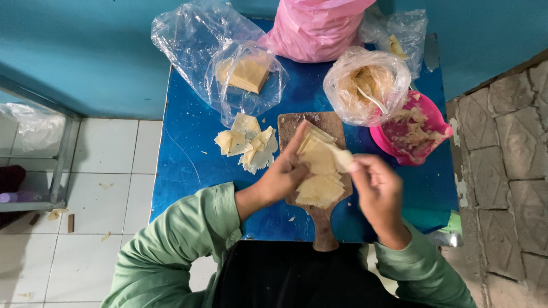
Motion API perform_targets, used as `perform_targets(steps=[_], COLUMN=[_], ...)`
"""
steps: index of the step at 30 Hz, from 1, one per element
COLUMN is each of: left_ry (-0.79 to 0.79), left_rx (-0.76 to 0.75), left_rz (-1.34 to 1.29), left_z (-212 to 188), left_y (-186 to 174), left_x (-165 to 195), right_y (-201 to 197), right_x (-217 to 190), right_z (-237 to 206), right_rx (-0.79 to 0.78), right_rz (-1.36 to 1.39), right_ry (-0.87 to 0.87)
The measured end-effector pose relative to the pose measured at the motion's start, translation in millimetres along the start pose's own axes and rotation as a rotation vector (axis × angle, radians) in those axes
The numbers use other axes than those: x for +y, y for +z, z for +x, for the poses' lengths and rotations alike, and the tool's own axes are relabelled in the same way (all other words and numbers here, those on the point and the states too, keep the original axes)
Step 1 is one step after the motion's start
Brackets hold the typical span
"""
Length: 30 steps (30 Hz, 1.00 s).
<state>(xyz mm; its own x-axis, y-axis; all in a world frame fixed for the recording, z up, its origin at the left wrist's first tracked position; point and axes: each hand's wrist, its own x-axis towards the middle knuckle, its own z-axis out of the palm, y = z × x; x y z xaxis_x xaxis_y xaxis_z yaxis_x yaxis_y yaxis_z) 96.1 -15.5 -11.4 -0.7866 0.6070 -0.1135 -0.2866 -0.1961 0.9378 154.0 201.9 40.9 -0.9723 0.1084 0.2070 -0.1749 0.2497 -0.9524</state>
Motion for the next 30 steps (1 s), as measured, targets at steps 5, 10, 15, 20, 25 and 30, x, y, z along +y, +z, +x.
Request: perform_targets(steps=[5, 10, 15, 20, 25, 30], left_ry=[0.178, 0.133, 0.291, 0.258, 0.27, 0.137], left_rx=[0.317, 0.436, 0.401, 0.42, 0.255, 0.229], left_rz=[-0.253, -0.385, -0.221, -0.021, -0.034, 0.122], left_z=[17, 24, 20, 2, -31, -56], left_y=[-12, -20, -13, 3, 43, 79], left_x=[-2, 0, 3, 15, 20, 9], right_y=[-12, 7, 14, 10, -10, -19], right_x=[-19, -28, -33, -35, -19, 19], right_z=[-12, -29, -40, -43, -39, -34], right_rx=[0.026, -0.181, -0.232, -0.28, -0.131, -0.22], right_rz=[-0.533, -0.777, -0.803, -0.744, -0.39, 0.063], right_ry=[-0.393, -0.56, -0.553, -0.522, -0.357, 0.203])
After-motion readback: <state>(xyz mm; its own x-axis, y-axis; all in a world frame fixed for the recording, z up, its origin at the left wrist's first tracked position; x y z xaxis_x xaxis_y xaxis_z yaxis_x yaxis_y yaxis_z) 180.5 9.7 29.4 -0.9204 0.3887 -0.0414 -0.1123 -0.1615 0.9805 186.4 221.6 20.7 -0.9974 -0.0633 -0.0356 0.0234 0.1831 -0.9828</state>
